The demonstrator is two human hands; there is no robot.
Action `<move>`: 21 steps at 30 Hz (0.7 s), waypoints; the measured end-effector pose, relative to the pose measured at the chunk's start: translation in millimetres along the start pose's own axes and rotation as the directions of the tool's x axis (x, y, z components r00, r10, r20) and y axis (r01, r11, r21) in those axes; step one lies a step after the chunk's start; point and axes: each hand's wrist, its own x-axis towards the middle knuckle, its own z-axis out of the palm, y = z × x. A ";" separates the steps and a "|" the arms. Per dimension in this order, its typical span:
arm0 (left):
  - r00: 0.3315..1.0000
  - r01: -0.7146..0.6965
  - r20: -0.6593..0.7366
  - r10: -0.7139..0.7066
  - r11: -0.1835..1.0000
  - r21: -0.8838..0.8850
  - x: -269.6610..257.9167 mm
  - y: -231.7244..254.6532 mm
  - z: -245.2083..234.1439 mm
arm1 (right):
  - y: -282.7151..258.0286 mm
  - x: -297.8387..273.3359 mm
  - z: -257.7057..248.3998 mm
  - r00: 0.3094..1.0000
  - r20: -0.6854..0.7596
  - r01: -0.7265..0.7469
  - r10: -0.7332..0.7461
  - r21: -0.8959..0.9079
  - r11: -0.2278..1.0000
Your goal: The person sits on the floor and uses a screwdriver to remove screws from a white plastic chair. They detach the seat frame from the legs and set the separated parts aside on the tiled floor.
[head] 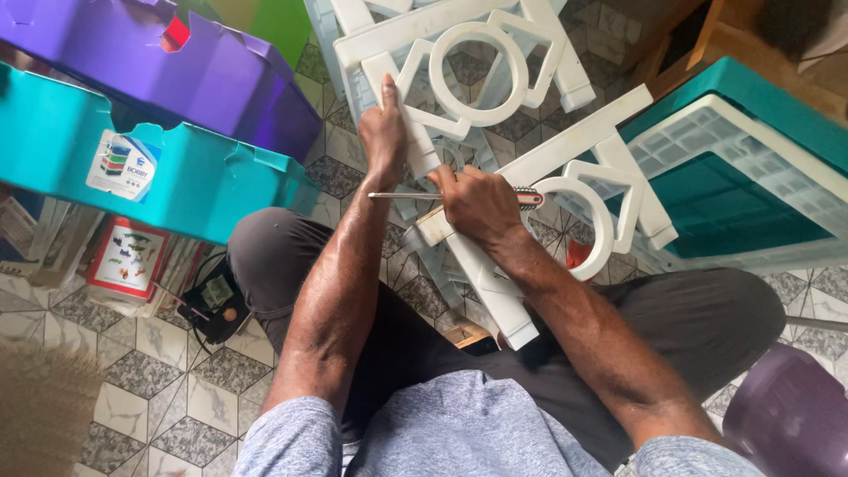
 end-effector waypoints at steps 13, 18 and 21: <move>0.967 0.134 0.230 -0.107 0.985 -0.105 -10.6 1.4 -20.0 | -3.3 5.0 -9.2 0.993 -0.107 -0.039 0.045 0.054 0.998; 0.980 0.086 0.186 -0.071 0.994 -0.073 -23.6 -1.8 -30.0 | 0.5 0.1 -25.7 0.983 -0.156 -0.076 0.098 0.142 0.987; 0.999 -0.018 0.044 0.014 0.995 0.100 -28.7 -2.3 -35.1 | 9.7 -7.1 -37.3 0.973 -0.173 -0.119 0.155 0.202 0.972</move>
